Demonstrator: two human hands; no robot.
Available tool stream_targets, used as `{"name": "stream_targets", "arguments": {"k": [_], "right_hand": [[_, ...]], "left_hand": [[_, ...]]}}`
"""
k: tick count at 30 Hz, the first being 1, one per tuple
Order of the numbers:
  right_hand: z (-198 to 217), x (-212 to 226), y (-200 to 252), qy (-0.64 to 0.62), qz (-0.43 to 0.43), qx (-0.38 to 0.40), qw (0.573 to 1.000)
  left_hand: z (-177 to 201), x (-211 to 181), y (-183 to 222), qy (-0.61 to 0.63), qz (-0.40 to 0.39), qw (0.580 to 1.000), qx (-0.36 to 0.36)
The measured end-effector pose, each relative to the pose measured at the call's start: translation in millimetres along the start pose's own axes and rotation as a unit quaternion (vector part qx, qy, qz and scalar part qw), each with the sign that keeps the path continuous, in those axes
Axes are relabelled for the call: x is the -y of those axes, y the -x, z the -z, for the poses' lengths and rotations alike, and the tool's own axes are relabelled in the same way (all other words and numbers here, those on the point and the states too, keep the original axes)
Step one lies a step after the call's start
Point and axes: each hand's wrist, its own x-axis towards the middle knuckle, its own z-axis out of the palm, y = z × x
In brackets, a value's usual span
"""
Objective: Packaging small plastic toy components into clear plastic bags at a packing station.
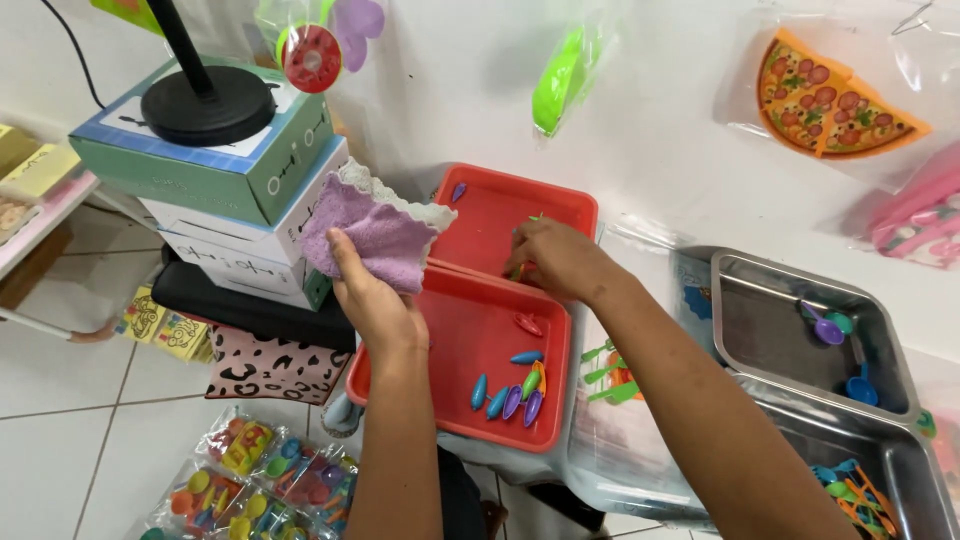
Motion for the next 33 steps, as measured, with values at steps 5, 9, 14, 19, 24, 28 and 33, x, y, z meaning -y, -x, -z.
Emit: {"name": "stream_targets", "arguments": {"k": [5, 9, 14, 19, 24, 28, 33], "right_hand": [[13, -9, 7, -0.139, -0.074, -0.056, 0.986], [7, -21, 16, -0.259, -0.116, -0.115, 0.952], [5, -25, 24, -0.297, -0.172, -0.107, 0.933], [12, -12, 10, -0.281, -0.162, -0.116, 0.939], [-3, -31, -24, -0.104, -0.14, -0.133, 0.976], [2, -51, -32, 0.008, -0.254, -0.016, 0.967], [24, -24, -27, 0.001, -0.263, 0.061, 0.963]], "left_hand": [[-7, -6, 4, -0.011, 0.022, 1.0, 0.004], [-8, -3, 6, 0.005, 0.012, 1.0, -0.001], [-9, -2, 10, 0.003, 0.007, 1.0, 0.006], [-4, -3, 3, 0.023, 0.01, 1.0, -0.018], [-1, -8, -3, 0.036, 0.013, 0.998, -0.05], [4, -8, -14, 0.025, 0.027, 0.998, -0.056], [-6, -12, -9, 0.035, 0.038, 0.997, -0.063]]}}
